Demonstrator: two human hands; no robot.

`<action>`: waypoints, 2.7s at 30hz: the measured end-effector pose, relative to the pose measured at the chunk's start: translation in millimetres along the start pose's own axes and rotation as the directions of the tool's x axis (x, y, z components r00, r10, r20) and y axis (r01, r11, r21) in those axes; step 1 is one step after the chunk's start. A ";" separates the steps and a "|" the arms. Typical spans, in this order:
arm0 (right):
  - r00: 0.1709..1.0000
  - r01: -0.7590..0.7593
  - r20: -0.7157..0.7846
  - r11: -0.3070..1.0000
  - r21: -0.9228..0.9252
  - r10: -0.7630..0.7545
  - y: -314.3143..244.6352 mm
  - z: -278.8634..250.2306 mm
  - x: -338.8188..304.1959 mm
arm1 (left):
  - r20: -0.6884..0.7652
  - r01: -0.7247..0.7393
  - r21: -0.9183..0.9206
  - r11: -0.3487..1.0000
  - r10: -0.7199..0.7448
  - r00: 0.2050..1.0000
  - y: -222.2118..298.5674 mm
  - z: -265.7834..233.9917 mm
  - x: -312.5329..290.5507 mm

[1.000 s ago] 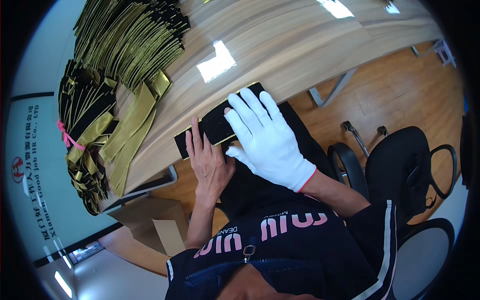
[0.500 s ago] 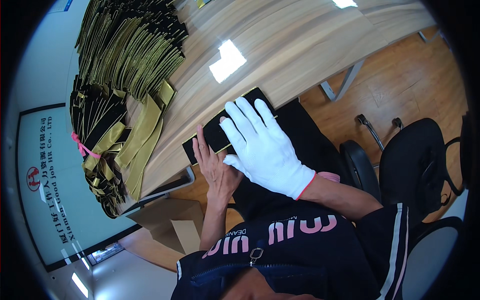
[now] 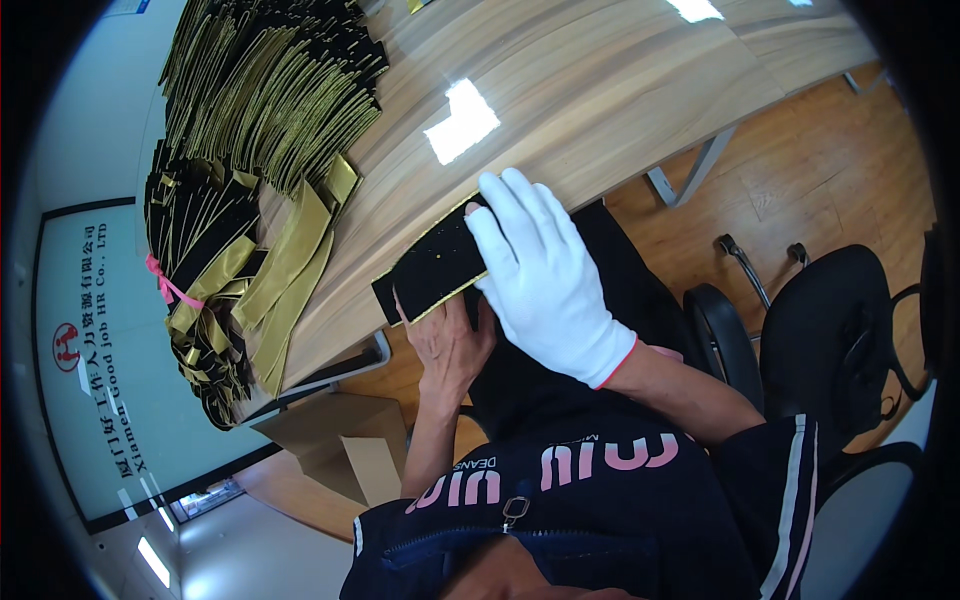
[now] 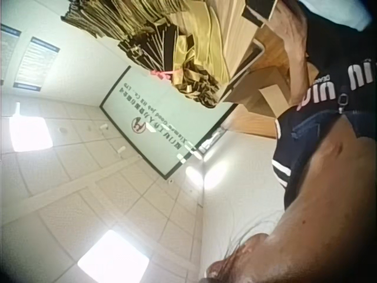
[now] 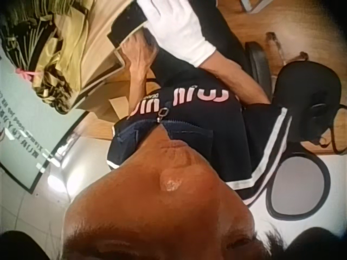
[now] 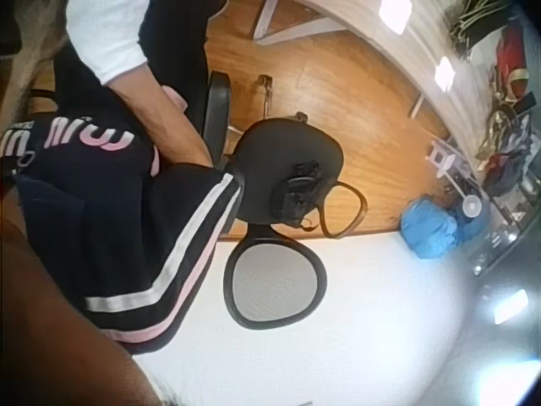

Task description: Applying decorative gold foil strips onto black mat boards for artwork framing.

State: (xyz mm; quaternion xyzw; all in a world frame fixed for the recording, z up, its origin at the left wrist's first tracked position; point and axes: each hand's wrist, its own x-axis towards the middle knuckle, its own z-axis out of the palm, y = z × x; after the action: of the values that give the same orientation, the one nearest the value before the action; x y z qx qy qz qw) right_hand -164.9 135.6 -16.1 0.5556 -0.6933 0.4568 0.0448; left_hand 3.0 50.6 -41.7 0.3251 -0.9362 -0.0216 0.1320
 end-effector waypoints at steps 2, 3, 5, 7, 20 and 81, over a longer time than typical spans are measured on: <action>1.000 0.001 0.010 1.000 -0.009 -0.001 -3.5 2.8 1.2 | 0.012 -0.005 0.026 1.000 0.005 1.000 -2.4 -0.2 -1.7; 1.000 0.004 0.003 1.000 -0.023 -0.004 -3.7 6.1 0.0 | 0.024 -0.011 0.051 0.999 0.009 1.000 -2.8 -0.1 -1.4; 1.000 0.004 -0.006 0.999 -0.039 -0.004 -4.9 9.1 -0.6 | 0.028 -0.009 0.049 0.999 0.008 1.000 -3.2 0.5 -2.0; 0.999 0.028 0.021 0.994 -0.102 -0.026 -6.5 9.8 -0.7 | 0.032 -0.008 0.046 0.999 0.006 0.999 -3.5 1.1 -2.9; 0.999 0.041 0.035 0.996 -0.079 -0.039 -4.1 14.6 -7.6 | -0.019 -0.092 0.089 0.992 0.094 0.995 5.0 -6.7 6.8; 0.981 0.128 0.173 0.958 -0.255 -0.085 -2.7 15.7 1.5 | -0.037 -0.102 0.086 0.991 0.106 0.994 2.8 -5.1 7.3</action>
State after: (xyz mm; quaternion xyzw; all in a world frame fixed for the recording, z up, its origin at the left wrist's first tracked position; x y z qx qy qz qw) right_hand -156.3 123.9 -22.7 0.6161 -0.7185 0.3108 0.0872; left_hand -2.8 48.6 -34.8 0.2816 -0.9490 0.0314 0.1383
